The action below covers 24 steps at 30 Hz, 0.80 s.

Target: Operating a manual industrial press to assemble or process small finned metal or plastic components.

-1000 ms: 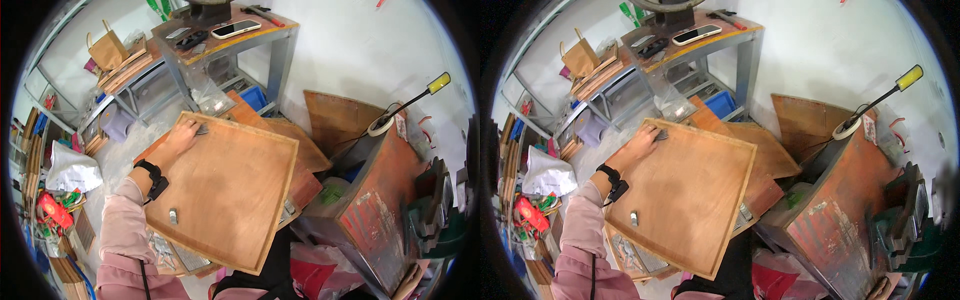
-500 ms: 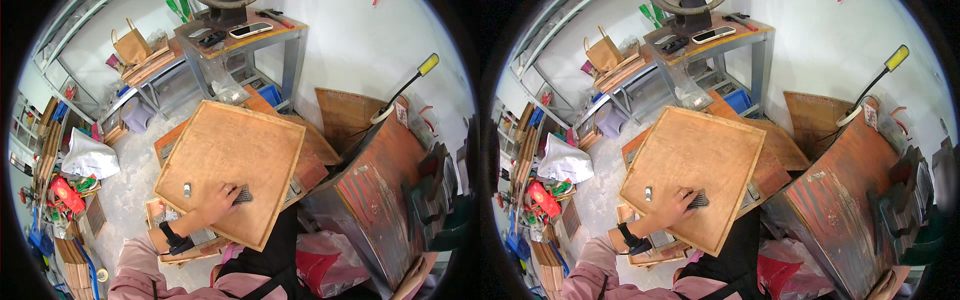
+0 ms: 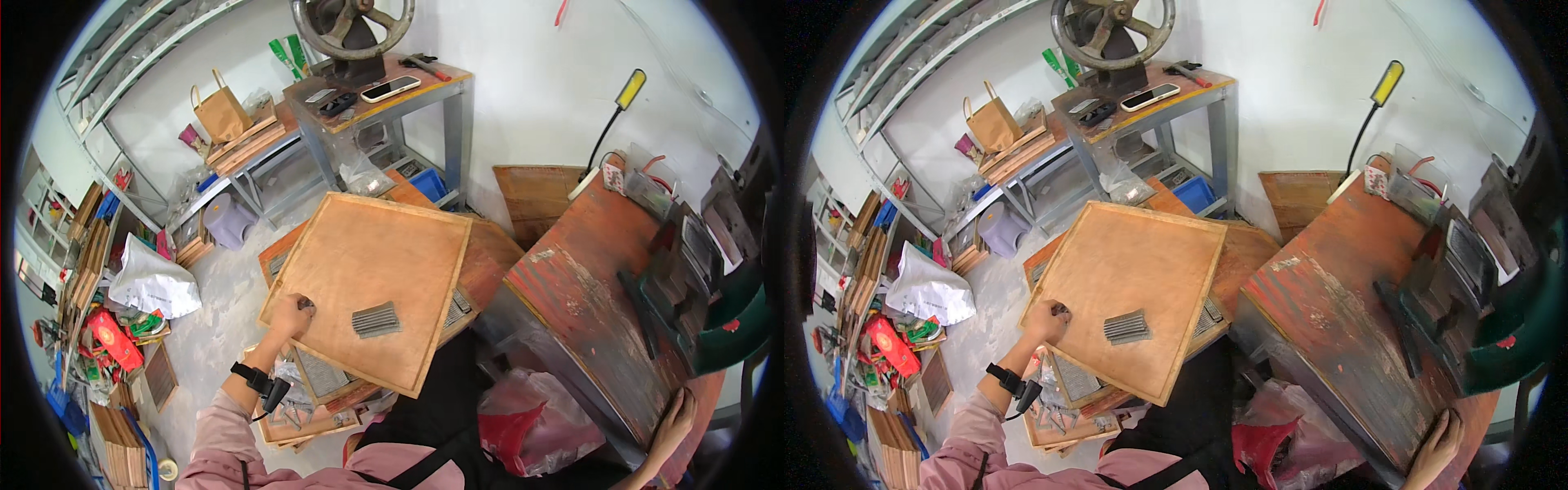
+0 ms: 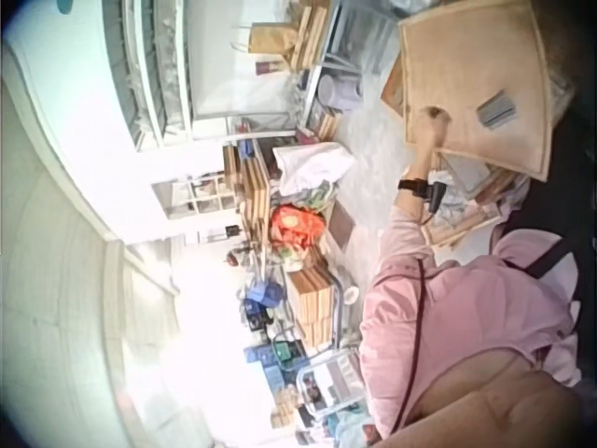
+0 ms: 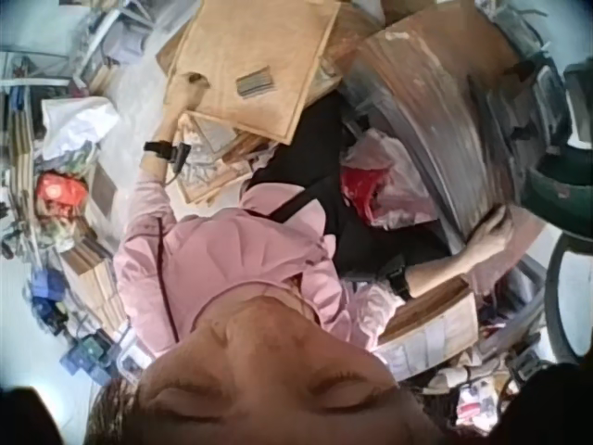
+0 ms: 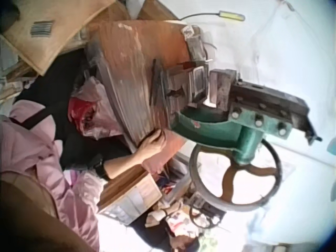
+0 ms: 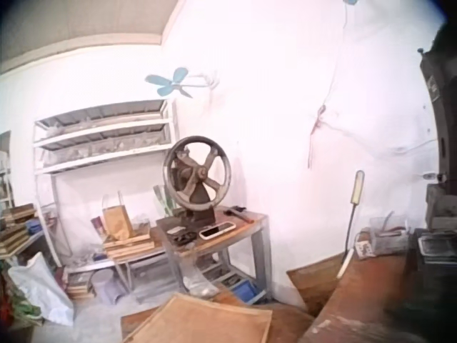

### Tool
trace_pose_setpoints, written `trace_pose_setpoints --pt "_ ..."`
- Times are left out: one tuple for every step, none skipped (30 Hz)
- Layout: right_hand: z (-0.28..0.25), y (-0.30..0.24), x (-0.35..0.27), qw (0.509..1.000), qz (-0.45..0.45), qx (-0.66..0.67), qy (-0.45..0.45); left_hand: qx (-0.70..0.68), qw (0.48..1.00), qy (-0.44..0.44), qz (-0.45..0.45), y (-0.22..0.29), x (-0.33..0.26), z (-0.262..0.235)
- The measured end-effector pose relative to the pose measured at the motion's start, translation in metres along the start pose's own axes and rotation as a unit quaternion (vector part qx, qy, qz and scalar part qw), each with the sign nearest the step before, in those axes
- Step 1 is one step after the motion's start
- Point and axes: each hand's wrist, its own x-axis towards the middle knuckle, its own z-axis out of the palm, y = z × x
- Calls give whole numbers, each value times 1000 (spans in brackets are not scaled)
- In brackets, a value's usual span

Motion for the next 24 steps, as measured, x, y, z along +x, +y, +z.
trace_pose_setpoints --pt "-1 -2 -1 1000 4 -2 3 -75 997 -28 -1 3 3 -3" --pt "-2 -4 0 1000 13 1 -5 -149 987 -55 -4 7 4 -8" --pt "-3 -4 -1 1000 24 0 -13 -150 987 -57 1 18 7 -13" --pt "-1 -1 -2 1000 17 1 6 -181 979 -97 -11 33 9 -20" --pt "-2 -2 -3 1000 20 -3 8 -211 967 -138 -24 46 12 -25" --pt "-4 -6 -3 1000 20 2 7 -212 967 -141 -20 54 18 -26" --pt "-5 -8 -3 1000 19 6 5 -270 943 -190 -40 61 23 -27" --pt "-3 -7 -3 1000 20 4 10 -326 913 -236 -60 67 28 -29" --pt "-3 -7 -3 1000 23 3 11 -324 913 -239 -58 76 30 -29" --pt "-2 -7 -3 1000 21 11 15 -325 901 -279 -68 85 32 -27" --pt "-3 -7 -3 999 20 18 20 -324 887 -319 -78 91 34 -26" --pt "-3 -9 -3 999 23 15 20 -322 887 -322 -76 93 36 -23" --pt "-3 -11 -2 999 23 20 17 -389 843 -360 -96 94 37 -20" --pt "-3 -11 -2 999 22 24 13 -453 791 -395 -116 96 37 -17" --pt "-3 -10 -2 999 25 21 12 -451 790 -398 -116 101 37 -15" --pt "-3 -9 -2 1000 23 13 11 -457 775 -423 -106 107 36 -15" --pt "-2 -8 -2 1000 21 6 11 -464 759 -445 -98 110 35 -15" --pt "-2 -7 -2 1000 21 4 9 -464 758 -448 -99 111 35 -11" --pt "-3 -7 -2 1000 20 0 15 -447 778 -437 -66 112 37 -6" --pt "-2 -7 -2 1000 19 -3 22 -429 797 -424 -34 111 38 -3" --pt "-2 -6 -3 1000 18 -3 19 -429 797 -425 -36 108 40 1" --pt "-2 -5 -3 1000 21 -7 19 -351 853 -386 -11 106 42 5" --pt "-2 -5 -3 999 25 -11 19 -270 900 -343 15 103 45 9" --pt "-2 -5 -3 999 25 -12 17 -269 899 -345 13 100 47 14"
